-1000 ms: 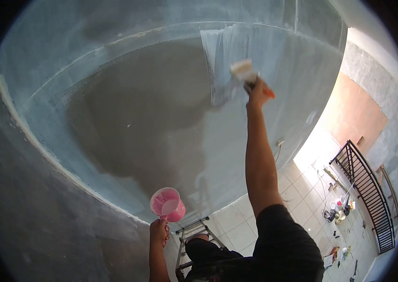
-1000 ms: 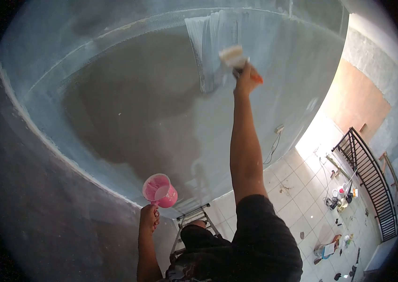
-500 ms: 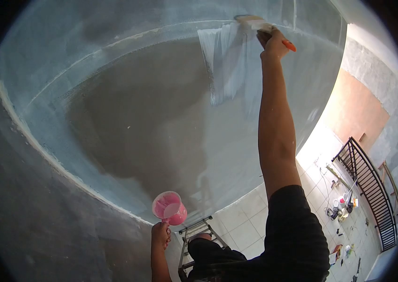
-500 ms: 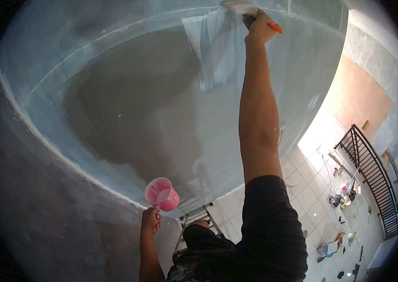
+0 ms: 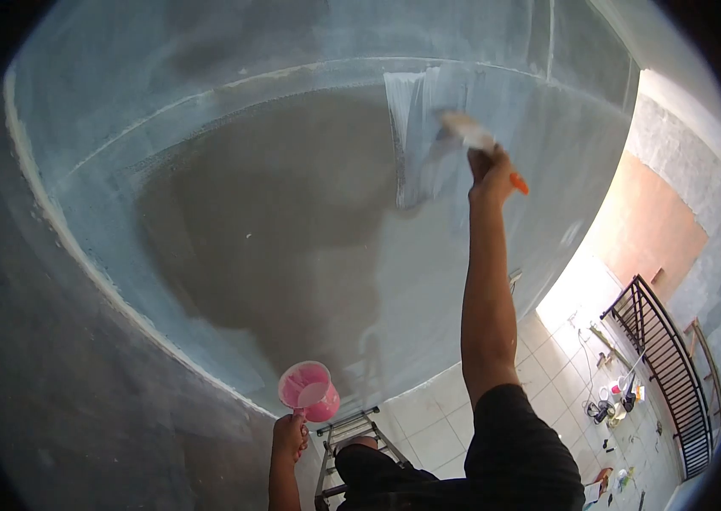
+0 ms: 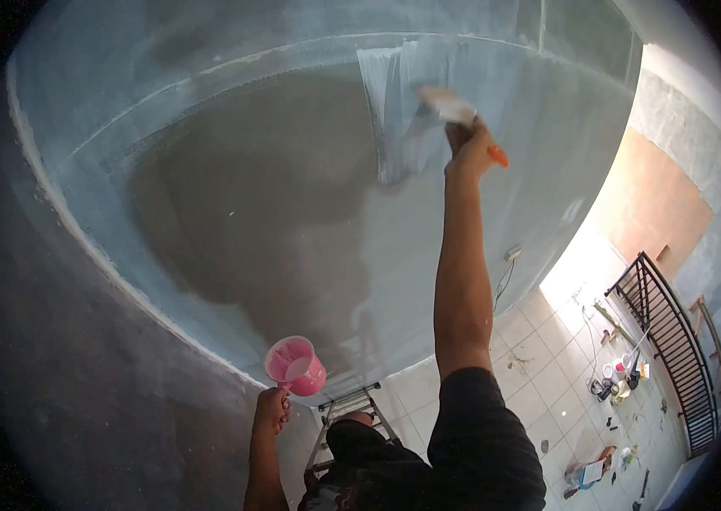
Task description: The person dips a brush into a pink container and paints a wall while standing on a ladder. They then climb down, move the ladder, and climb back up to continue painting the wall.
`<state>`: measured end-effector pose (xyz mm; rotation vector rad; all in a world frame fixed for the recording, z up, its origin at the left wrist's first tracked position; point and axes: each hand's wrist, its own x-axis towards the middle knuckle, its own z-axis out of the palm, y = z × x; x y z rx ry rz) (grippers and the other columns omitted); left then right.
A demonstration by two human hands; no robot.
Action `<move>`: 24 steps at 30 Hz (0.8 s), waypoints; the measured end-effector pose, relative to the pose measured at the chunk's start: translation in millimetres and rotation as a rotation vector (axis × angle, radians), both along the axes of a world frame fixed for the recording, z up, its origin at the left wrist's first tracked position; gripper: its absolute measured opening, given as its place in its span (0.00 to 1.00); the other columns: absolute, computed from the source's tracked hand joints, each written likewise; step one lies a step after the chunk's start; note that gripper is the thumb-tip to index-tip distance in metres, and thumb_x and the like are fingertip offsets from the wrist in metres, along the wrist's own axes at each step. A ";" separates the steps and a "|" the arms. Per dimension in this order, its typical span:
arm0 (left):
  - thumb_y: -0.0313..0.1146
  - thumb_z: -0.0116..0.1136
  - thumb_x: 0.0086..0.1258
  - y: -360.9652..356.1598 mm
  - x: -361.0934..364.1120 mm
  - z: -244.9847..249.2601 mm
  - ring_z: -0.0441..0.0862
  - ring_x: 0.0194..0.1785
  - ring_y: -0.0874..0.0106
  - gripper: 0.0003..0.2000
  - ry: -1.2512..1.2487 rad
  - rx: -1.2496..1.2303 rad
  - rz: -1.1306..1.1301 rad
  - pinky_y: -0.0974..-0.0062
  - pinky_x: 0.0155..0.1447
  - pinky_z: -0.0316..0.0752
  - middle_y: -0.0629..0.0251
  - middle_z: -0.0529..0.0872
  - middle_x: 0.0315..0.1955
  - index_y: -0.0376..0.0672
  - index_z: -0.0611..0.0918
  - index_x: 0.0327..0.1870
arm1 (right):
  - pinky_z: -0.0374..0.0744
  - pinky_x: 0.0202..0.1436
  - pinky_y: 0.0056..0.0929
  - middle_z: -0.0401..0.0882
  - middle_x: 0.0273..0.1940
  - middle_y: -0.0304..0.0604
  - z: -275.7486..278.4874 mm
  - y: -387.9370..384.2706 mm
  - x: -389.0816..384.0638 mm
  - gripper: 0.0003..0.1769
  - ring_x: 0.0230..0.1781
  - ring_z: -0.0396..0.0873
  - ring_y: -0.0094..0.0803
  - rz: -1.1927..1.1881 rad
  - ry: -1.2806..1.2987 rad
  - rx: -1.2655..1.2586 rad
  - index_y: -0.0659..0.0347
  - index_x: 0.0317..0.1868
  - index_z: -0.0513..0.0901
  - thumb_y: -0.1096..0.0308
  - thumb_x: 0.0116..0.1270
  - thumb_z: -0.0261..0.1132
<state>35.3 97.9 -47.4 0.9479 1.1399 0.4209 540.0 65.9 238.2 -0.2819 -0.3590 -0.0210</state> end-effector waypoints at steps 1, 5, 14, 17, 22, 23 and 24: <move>0.37 0.51 0.65 0.6 -0.6 -3.7 0.58 0.09 0.80 0.09 0.003 0.002 -0.001 0.79 0.12 0.53 0.71 0.67 0.13 0.42 0.71 0.28 | 0.82 0.52 0.42 0.77 0.43 0.57 27.2 -0.1 5.4 0.14 0.45 0.80 0.48 0.006 -0.038 0.102 0.76 0.43 0.74 0.74 0.60 0.55; 0.36 0.51 0.64 -4.9 -3.7 3.3 0.59 0.09 0.80 0.09 0.009 0.056 0.003 0.79 0.12 0.53 0.71 0.67 0.13 0.42 0.71 0.28 | 0.85 0.45 0.39 0.77 0.41 0.56 114.8 10.7 -2.7 0.11 0.38 0.81 0.46 -0.065 0.149 0.152 0.76 0.39 0.74 0.75 0.59 0.55; 0.37 0.51 0.65 -9.2 -19.7 4.3 0.59 0.09 0.80 0.10 0.049 0.060 0.060 0.78 0.12 0.53 0.71 0.67 0.12 0.42 0.71 0.27 | 0.84 0.43 0.35 0.78 0.42 0.49 -1.4 90.3 -111.4 0.15 0.39 0.80 0.37 -0.045 0.107 0.025 0.71 0.43 0.76 0.65 0.66 0.62; 0.37 0.51 0.64 -10.1 -24.8 -2.2 0.59 0.09 0.80 0.10 0.057 0.057 0.054 0.78 0.12 0.53 0.71 0.67 0.13 0.42 0.71 0.27 | 0.84 0.42 0.36 0.78 0.44 0.51 -73.2 78.1 -142.7 0.16 0.42 0.80 0.38 0.057 0.201 -0.192 0.72 0.46 0.74 0.68 0.65 0.61; 0.37 0.51 0.64 -11.4 -37.7 5.8 0.59 0.09 0.80 0.10 0.038 0.003 0.070 0.78 0.12 0.53 0.71 0.67 0.12 0.42 0.70 0.26 | 0.84 0.47 0.38 0.78 0.45 0.54 -57.1 51.0 -116.0 0.15 0.44 0.80 0.43 -0.110 0.042 -0.166 0.76 0.44 0.75 0.69 0.65 0.58; 0.37 0.51 0.64 -11.1 -37.8 5.8 0.59 0.09 0.80 0.10 0.038 0.021 0.073 0.78 0.12 0.54 0.71 0.67 0.12 0.42 0.70 0.25 | 0.83 0.48 0.38 0.78 0.44 0.54 -32.3 50.0 -109.8 0.15 0.44 0.80 0.43 -0.119 -0.001 -0.076 0.76 0.44 0.75 0.69 0.65 0.58; 0.37 0.51 0.64 -11.4 -38.7 6.1 0.59 0.09 0.80 0.10 0.042 0.041 0.073 0.78 0.12 0.54 0.71 0.67 0.12 0.42 0.70 0.25 | 0.83 0.49 0.39 0.78 0.44 0.54 -3.7 48.5 -105.4 0.15 0.45 0.80 0.44 -0.130 -0.041 0.014 0.76 0.44 0.75 0.69 0.66 0.58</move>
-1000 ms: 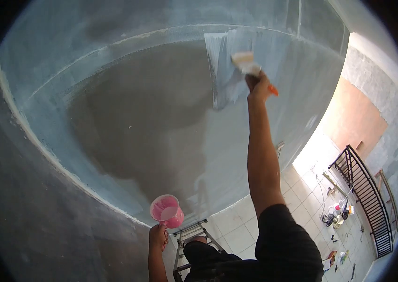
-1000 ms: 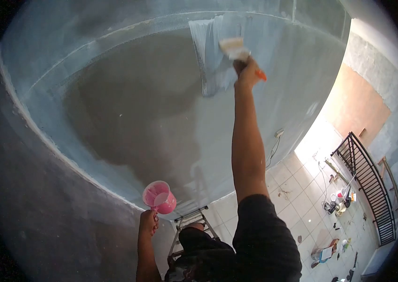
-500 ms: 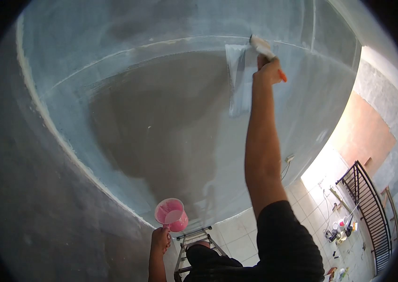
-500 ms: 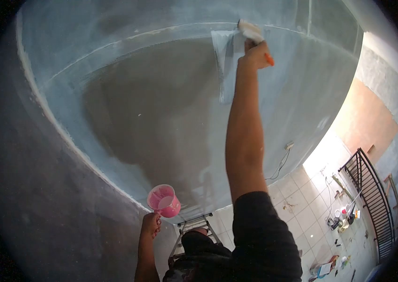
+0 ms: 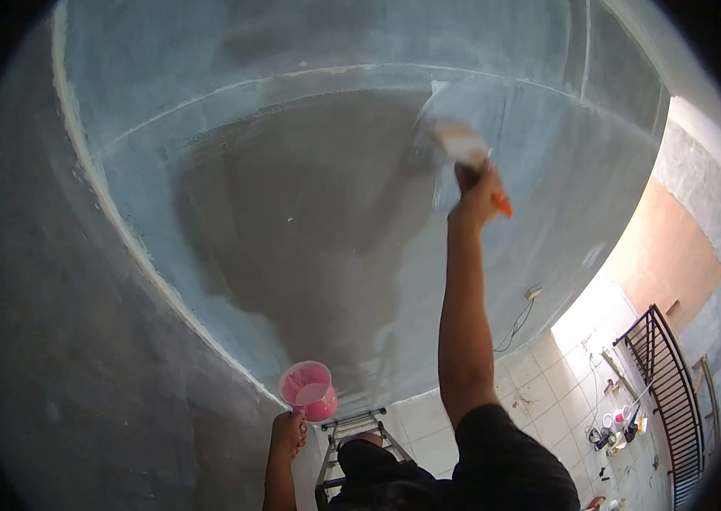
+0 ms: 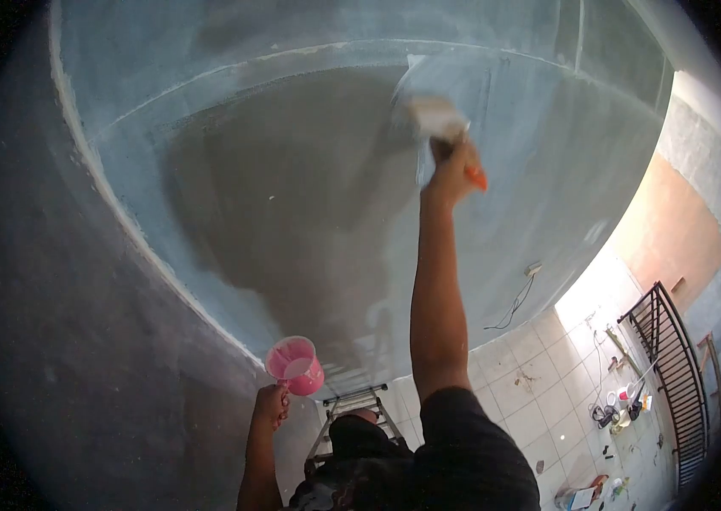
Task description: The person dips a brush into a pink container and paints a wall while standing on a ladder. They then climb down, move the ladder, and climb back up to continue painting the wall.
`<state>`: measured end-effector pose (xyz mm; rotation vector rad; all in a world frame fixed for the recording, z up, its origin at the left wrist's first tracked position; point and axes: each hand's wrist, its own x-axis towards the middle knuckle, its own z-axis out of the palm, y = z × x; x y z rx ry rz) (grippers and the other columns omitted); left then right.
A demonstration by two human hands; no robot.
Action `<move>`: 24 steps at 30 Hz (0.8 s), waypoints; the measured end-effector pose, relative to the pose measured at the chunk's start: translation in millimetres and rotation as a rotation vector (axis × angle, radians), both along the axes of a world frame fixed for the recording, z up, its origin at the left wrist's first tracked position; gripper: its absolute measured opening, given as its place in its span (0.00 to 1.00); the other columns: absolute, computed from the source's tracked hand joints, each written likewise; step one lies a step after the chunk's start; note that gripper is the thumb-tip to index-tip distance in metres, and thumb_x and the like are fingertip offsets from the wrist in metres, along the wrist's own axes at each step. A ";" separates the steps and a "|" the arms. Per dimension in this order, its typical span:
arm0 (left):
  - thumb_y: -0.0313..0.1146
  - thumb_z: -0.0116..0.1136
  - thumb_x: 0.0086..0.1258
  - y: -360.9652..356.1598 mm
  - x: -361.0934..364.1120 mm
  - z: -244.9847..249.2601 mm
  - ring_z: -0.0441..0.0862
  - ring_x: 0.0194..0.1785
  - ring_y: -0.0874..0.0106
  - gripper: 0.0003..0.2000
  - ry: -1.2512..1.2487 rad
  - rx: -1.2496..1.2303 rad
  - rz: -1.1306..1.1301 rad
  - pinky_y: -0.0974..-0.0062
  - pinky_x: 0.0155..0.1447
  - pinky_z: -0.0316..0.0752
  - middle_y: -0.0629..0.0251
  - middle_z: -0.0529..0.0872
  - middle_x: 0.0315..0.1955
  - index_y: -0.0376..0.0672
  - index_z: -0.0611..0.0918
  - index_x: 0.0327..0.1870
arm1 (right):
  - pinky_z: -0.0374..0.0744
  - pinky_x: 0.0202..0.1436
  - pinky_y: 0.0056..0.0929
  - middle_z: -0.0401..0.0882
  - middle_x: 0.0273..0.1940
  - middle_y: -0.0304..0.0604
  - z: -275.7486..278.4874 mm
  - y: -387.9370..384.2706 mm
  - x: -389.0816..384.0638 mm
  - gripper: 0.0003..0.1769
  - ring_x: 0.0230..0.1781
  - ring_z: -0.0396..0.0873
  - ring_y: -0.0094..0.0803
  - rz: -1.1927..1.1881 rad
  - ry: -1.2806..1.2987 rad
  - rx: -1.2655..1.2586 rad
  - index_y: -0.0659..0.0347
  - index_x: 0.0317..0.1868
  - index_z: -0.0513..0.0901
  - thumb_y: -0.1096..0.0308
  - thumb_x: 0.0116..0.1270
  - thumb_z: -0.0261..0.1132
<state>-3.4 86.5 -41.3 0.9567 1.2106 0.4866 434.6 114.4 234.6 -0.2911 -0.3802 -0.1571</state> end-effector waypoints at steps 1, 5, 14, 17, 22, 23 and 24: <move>0.37 0.51 0.64 -0.3 0.1 1.5 0.59 0.09 0.80 0.10 0.007 -0.004 -0.001 0.78 0.12 0.54 0.71 0.67 0.12 0.42 0.70 0.25 | 0.83 0.49 0.39 0.78 0.44 0.54 28.5 -2.1 3.3 0.14 0.45 0.80 0.44 0.025 0.006 0.020 0.76 0.43 0.76 0.69 0.65 0.58; 0.37 0.51 0.65 6.6 1.6 -0.7 0.60 0.10 0.80 0.10 -0.016 0.043 0.003 0.78 0.12 0.54 0.71 0.67 0.12 0.42 0.70 0.25 | 0.84 0.48 0.38 0.78 0.43 0.53 90.4 4.4 4.8 0.14 0.44 0.80 0.42 0.018 0.000 0.044 0.75 0.41 0.77 0.68 0.65 0.59; 0.37 0.50 0.65 3.7 1.5 1.2 0.60 0.10 0.80 0.10 0.028 0.007 0.001 0.78 0.13 0.54 0.71 0.67 0.13 0.42 0.71 0.26 | 0.83 0.43 0.33 0.78 0.40 0.46 -99.3 23.8 -37.9 0.12 0.38 0.79 0.32 0.119 0.142 -0.226 0.69 0.38 0.77 0.66 0.63 0.64; 0.37 0.50 0.65 5.8 -0.6 1.1 0.60 0.10 0.80 0.10 -0.022 0.019 0.012 0.78 0.13 0.54 0.71 0.67 0.13 0.42 0.71 0.27 | 0.83 0.44 0.32 0.78 0.39 0.45 -97.4 13.4 -32.4 0.13 0.38 0.79 0.31 0.070 0.138 -0.329 0.70 0.40 0.77 0.67 0.64 0.64; 0.37 0.51 0.66 3.2 -3.1 1.0 0.60 0.10 0.80 0.10 -0.013 0.013 -0.005 0.79 0.13 0.54 0.71 0.67 0.13 0.42 0.71 0.27 | 0.83 0.45 0.35 0.78 0.41 0.49 32.6 10.3 -18.9 0.15 0.39 0.80 0.35 -0.028 -0.172 -0.101 0.72 0.47 0.75 0.69 0.65 0.61; 0.38 0.51 0.66 2.5 -2.2 2.0 0.60 0.10 0.80 0.10 -0.030 0.013 0.003 0.79 0.13 0.55 0.72 0.67 0.13 0.42 0.71 0.27 | 0.83 0.45 0.35 0.78 0.41 0.50 53.5 11.6 -23.1 0.15 0.39 0.80 0.36 -0.016 -0.192 -0.071 0.72 0.47 0.75 0.70 0.65 0.61; 0.38 0.51 0.66 2.5 -1.5 3.1 0.60 0.10 0.80 0.11 -0.049 0.014 0.013 0.79 0.13 0.55 0.72 0.67 0.13 0.43 0.71 0.26 | 0.83 0.45 0.35 0.78 0.41 0.50 57.2 20.3 -19.5 0.15 0.39 0.80 0.36 -0.011 -0.193 -0.068 0.72 0.47 0.75 0.70 0.65 0.61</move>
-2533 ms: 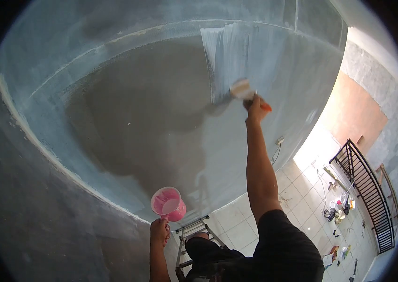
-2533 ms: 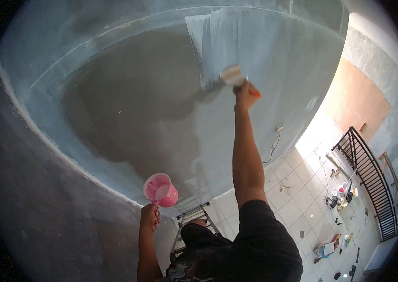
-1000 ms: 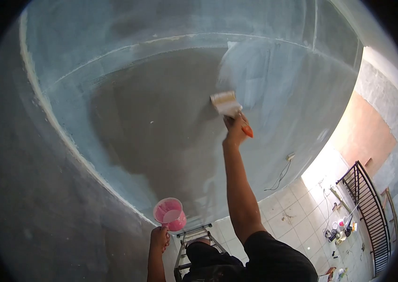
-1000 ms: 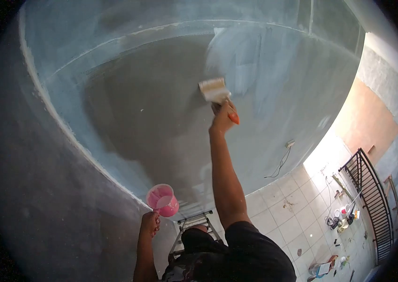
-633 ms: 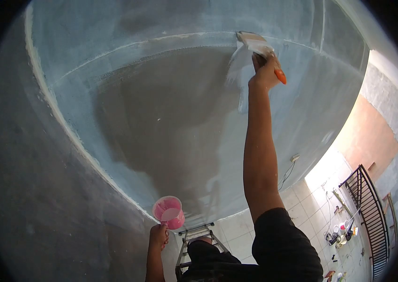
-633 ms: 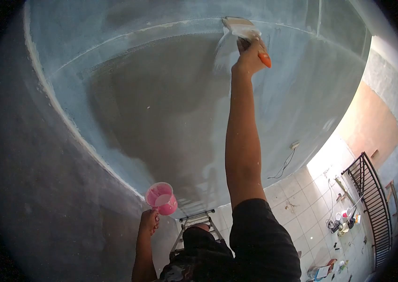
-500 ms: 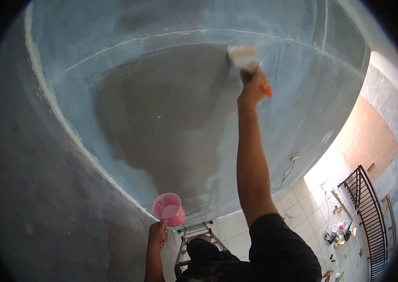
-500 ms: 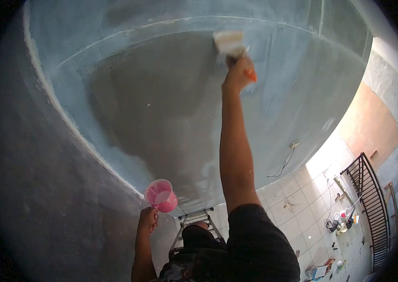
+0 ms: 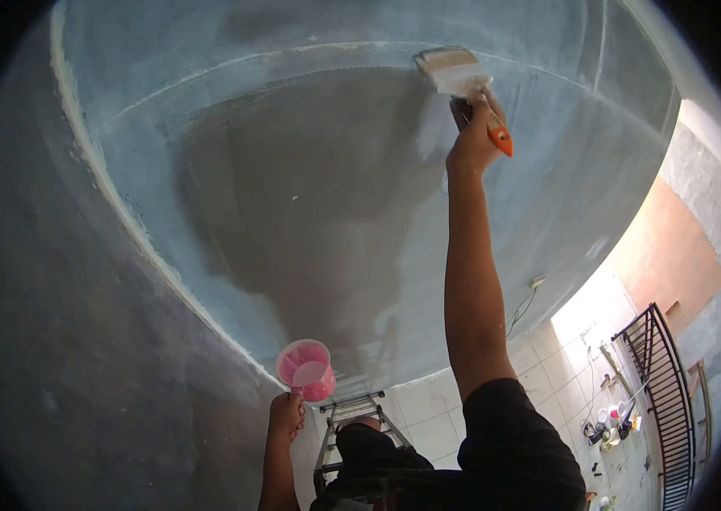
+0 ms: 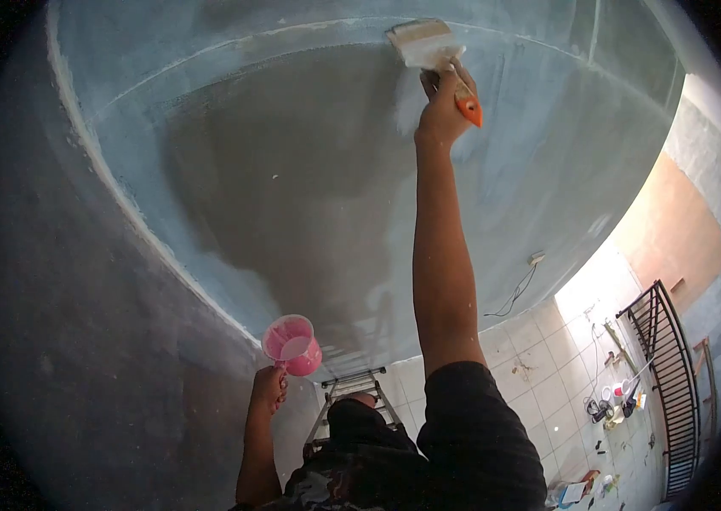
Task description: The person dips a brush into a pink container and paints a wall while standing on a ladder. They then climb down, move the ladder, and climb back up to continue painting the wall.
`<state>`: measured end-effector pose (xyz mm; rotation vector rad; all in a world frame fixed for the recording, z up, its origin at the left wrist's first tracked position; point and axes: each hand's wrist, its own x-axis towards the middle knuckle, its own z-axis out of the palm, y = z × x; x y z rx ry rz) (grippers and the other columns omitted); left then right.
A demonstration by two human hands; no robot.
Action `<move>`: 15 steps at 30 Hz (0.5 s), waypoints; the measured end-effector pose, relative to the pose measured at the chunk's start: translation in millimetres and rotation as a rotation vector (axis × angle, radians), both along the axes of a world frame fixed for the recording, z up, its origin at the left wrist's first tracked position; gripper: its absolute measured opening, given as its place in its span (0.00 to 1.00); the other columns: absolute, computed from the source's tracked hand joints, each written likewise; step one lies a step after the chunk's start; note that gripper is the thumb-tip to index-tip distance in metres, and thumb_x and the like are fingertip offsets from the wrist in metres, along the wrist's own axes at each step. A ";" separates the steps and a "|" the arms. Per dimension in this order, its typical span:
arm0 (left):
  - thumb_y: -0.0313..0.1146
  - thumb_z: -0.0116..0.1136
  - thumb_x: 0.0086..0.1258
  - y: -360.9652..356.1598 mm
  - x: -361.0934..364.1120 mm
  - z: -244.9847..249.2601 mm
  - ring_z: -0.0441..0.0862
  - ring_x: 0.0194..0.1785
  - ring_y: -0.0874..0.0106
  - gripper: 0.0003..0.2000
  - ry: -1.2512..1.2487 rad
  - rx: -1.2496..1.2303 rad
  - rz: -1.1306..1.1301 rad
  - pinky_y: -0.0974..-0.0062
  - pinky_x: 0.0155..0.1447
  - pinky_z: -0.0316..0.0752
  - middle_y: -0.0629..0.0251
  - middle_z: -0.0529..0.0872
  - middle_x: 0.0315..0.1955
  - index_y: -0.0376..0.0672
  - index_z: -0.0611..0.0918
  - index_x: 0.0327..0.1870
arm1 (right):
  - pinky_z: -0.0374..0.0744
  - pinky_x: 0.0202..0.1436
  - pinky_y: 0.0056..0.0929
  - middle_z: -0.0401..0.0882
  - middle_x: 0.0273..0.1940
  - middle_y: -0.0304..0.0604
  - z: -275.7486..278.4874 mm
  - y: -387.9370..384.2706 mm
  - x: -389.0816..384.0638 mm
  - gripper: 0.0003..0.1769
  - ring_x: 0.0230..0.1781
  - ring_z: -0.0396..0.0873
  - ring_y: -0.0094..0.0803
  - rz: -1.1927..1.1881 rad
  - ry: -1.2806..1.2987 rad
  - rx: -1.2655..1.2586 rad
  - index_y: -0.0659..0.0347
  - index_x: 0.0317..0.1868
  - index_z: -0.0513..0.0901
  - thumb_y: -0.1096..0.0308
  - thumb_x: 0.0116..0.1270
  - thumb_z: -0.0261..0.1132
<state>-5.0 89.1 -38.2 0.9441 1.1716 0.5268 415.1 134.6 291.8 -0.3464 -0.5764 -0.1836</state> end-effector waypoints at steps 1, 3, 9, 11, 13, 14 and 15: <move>0.38 0.51 0.66 0.6 0.0 1.3 0.60 0.10 0.80 0.11 -0.002 0.001 0.005 0.79 0.13 0.55 0.72 0.67 0.13 0.43 0.71 0.26 | 0.83 0.45 0.35 0.78 0.42 0.50 1.3 8.3 2.4 0.15 0.39 0.80 0.37 0.021 0.020 -0.005 0.72 0.48 0.74 0.70 0.65 0.60; 0.39 0.51 0.67 0.1 0.1 1.8 0.60 0.10 0.80 0.11 0.016 0.013 0.025 0.79 0.13 0.54 0.72 0.67 0.13 0.43 0.71 0.26 | 0.83 0.45 0.35 0.78 0.43 0.52 -18.0 21.1 -0.5 0.17 0.41 0.80 0.40 0.059 0.063 -0.049 0.73 0.51 0.72 0.69 0.65 0.60; 0.38 0.51 0.67 -2.4 -7.0 -0.5 0.60 0.09 0.80 0.11 0.063 0.056 -0.002 0.79 0.12 0.54 0.72 0.67 0.13 0.43 0.71 0.25 | 0.83 0.45 0.37 0.78 0.45 0.52 -81.1 1.2 -16.4 0.18 0.42 0.81 0.42 0.056 0.185 -0.198 0.71 0.52 0.72 0.69 0.65 0.60; 0.38 0.51 0.66 -1.3 -7.8 -3.1 0.60 0.09 0.80 0.11 0.056 0.034 0.027 0.79 0.12 0.54 0.71 0.68 0.13 0.42 0.71 0.25 | 0.83 0.43 0.35 0.78 0.43 0.49 -46.5 -13.8 -20.6 0.17 0.40 0.80 0.37 0.070 0.140 -0.105 0.71 0.50 0.73 0.69 0.64 0.60; 0.38 0.52 0.66 -1.9 -9.1 -5.0 0.60 0.09 0.80 0.11 0.061 0.006 0.039 0.79 0.12 0.54 0.71 0.68 0.13 0.42 0.71 0.25 | 0.83 0.43 0.34 0.78 0.43 0.48 -10.6 -8.6 -13.7 0.18 0.40 0.80 0.37 0.042 -0.016 -0.005 0.71 0.51 0.73 0.68 0.64 0.60; 0.37 0.52 0.66 -2.4 -8.5 -5.2 0.60 0.09 0.81 0.11 0.075 0.017 0.030 0.79 0.12 0.55 0.71 0.68 0.13 0.42 0.71 0.25 | 0.83 0.43 0.34 0.78 0.43 0.48 -2.3 -1.9 -9.1 0.18 0.40 0.80 0.37 0.036 -0.005 -0.007 0.71 0.51 0.73 0.68 0.64 0.60; 0.37 0.52 0.65 -2.5 -7.8 -4.7 0.60 0.10 0.81 0.11 0.085 0.032 0.022 0.79 0.12 0.55 0.71 0.68 0.13 0.42 0.71 0.25 | 0.83 0.44 0.36 0.78 0.45 0.50 5.9 6.0 -5.3 0.19 0.42 0.80 0.39 0.042 -0.023 -0.030 0.70 0.52 0.72 0.68 0.65 0.60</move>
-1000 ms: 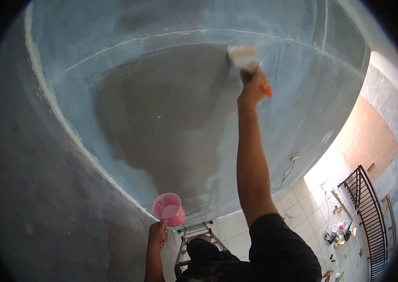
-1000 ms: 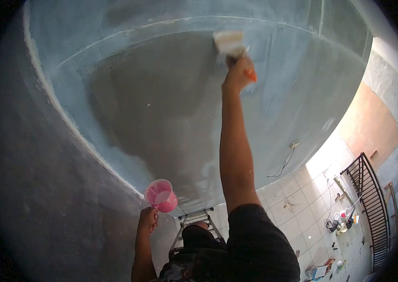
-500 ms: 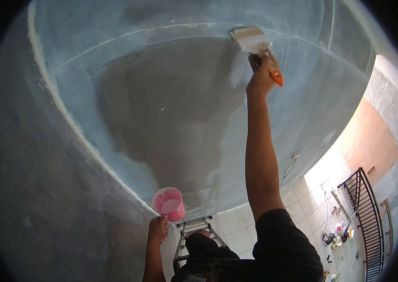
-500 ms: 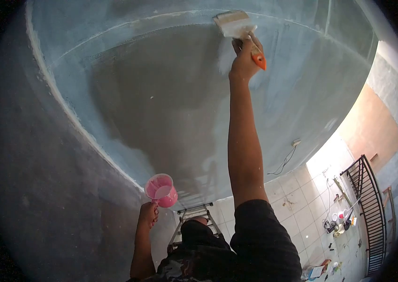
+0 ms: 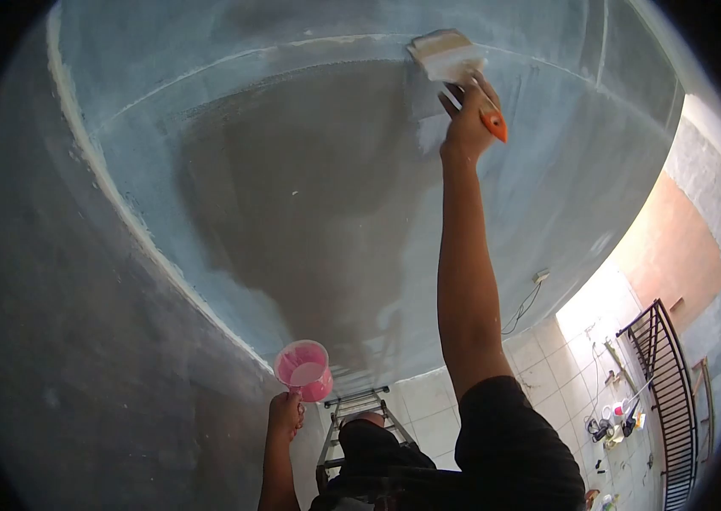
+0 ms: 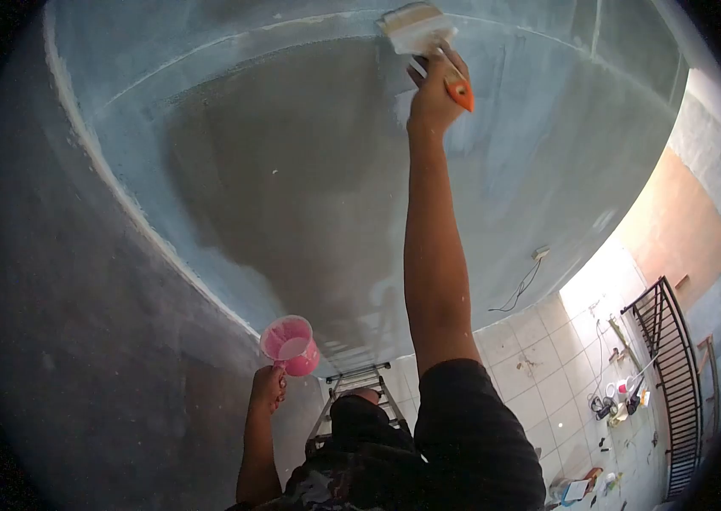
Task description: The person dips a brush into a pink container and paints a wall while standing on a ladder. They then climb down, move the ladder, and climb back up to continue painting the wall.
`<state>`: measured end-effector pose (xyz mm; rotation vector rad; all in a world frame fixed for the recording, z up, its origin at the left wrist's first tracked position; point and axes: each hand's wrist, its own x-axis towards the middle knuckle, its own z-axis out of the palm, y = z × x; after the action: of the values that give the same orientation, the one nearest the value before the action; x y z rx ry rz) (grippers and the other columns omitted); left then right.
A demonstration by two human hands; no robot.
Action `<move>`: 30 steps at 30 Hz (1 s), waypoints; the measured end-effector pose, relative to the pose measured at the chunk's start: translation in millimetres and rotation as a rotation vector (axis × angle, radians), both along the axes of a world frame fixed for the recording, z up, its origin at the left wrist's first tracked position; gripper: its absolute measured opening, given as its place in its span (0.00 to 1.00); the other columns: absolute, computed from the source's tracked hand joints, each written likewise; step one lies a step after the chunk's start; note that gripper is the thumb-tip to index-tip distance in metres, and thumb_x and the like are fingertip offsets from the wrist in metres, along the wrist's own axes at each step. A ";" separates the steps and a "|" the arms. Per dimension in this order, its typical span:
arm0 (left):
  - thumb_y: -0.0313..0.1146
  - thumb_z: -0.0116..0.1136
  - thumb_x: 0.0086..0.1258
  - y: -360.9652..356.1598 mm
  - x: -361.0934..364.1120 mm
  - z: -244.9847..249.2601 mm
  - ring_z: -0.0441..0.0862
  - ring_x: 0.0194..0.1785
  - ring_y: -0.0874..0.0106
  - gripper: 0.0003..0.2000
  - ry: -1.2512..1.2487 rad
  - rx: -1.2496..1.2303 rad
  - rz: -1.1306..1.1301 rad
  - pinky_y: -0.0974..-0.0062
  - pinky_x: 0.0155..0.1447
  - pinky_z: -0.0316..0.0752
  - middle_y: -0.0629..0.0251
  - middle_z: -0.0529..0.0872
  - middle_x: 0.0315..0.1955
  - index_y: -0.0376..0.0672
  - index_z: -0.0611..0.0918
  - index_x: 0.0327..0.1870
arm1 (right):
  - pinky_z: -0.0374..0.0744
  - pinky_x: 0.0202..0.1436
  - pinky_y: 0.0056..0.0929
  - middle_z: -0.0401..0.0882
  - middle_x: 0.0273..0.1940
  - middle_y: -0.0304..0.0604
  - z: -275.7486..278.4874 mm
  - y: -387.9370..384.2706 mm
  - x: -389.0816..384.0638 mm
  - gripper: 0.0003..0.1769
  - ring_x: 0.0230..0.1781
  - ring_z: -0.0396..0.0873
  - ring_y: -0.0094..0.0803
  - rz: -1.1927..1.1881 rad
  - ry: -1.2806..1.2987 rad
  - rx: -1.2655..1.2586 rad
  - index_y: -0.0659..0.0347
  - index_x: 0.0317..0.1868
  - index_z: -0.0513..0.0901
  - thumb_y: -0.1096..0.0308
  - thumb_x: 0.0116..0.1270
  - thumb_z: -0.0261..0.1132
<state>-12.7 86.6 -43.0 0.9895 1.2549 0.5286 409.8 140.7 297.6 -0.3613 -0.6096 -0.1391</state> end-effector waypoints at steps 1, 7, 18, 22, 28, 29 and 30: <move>0.37 0.52 0.65 -0.6 0.1 0.4 0.60 0.10 0.81 0.11 0.004 0.002 0.000 0.79 0.12 0.55 0.71 0.68 0.13 0.42 0.71 0.25 | 0.83 0.45 0.37 0.77 0.46 0.52 3.3 4.5 1.6 0.19 0.43 0.81 0.42 0.010 -0.022 -0.021 0.70 0.53 0.71 0.67 0.65 0.60; 0.37 0.51 0.65 -5.2 -6.0 2.4 0.60 0.10 0.81 0.10 -0.073 -0.015 0.032 0.79 0.13 0.55 0.72 0.67 0.13 0.42 0.71 0.27 | 0.83 0.47 0.35 0.77 0.48 0.49 -96.8 -9.5 -8.9 0.18 0.44 0.80 0.38 0.020 0.155 -0.229 0.70 0.52 0.73 0.68 0.65 0.60; 0.37 0.50 0.66 -4.6 -6.1 -2.6 0.60 0.10 0.80 0.11 0.009 0.011 0.004 0.78 0.13 0.55 0.71 0.67 0.13 0.41 0.71 0.26 | 0.83 0.46 0.33 0.78 0.43 0.48 -5.1 -2.1 14.5 0.13 0.41 0.80 0.32 -0.042 -0.397 -0.357 0.70 0.46 0.77 0.71 0.65 0.61; 0.38 0.51 0.66 -5.6 -9.6 1.6 0.60 0.10 0.80 0.11 0.008 -0.018 0.010 0.78 0.13 0.55 0.71 0.68 0.13 0.41 0.71 0.26 | 0.84 0.43 0.32 0.78 0.40 0.46 -24.3 -14.9 47.9 0.14 0.38 0.80 0.31 -0.062 -0.167 -0.297 0.69 0.46 0.76 0.70 0.64 0.63; 0.38 0.51 0.65 -10.3 -22.1 -12.9 0.60 0.10 0.79 0.11 -0.029 -0.008 0.057 0.78 0.13 0.54 0.71 0.68 0.13 0.41 0.72 0.27 | 0.84 0.40 0.29 0.79 0.38 0.47 -121.7 -45.4 64.3 0.13 0.35 0.80 0.29 -0.191 0.078 -0.282 0.72 0.43 0.76 0.70 0.63 0.62; 0.38 0.51 0.65 -9.1 -23.5 -14.1 0.61 0.10 0.79 0.11 -0.002 -0.019 0.062 0.78 0.13 0.54 0.72 0.68 0.13 0.41 0.72 0.26 | 0.84 0.41 0.29 0.78 0.38 0.47 -124.6 -44.9 67.8 0.13 0.35 0.80 0.29 -0.169 0.123 -0.289 0.72 0.43 0.76 0.70 0.63 0.62; 0.38 0.51 0.66 -7.8 -24.4 -14.1 0.61 0.10 0.79 0.11 0.031 -0.030 0.069 0.78 0.13 0.54 0.72 0.68 0.13 0.41 0.72 0.26 | 0.84 0.41 0.29 0.78 0.38 0.47 -113.8 -43.1 64.0 0.13 0.35 0.80 0.29 -0.165 0.119 -0.284 0.72 0.43 0.76 0.70 0.63 0.62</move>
<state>-37.2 78.8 -57.1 0.9351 1.3241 0.5481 473.8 97.5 183.8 -0.6902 -0.4811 -0.1884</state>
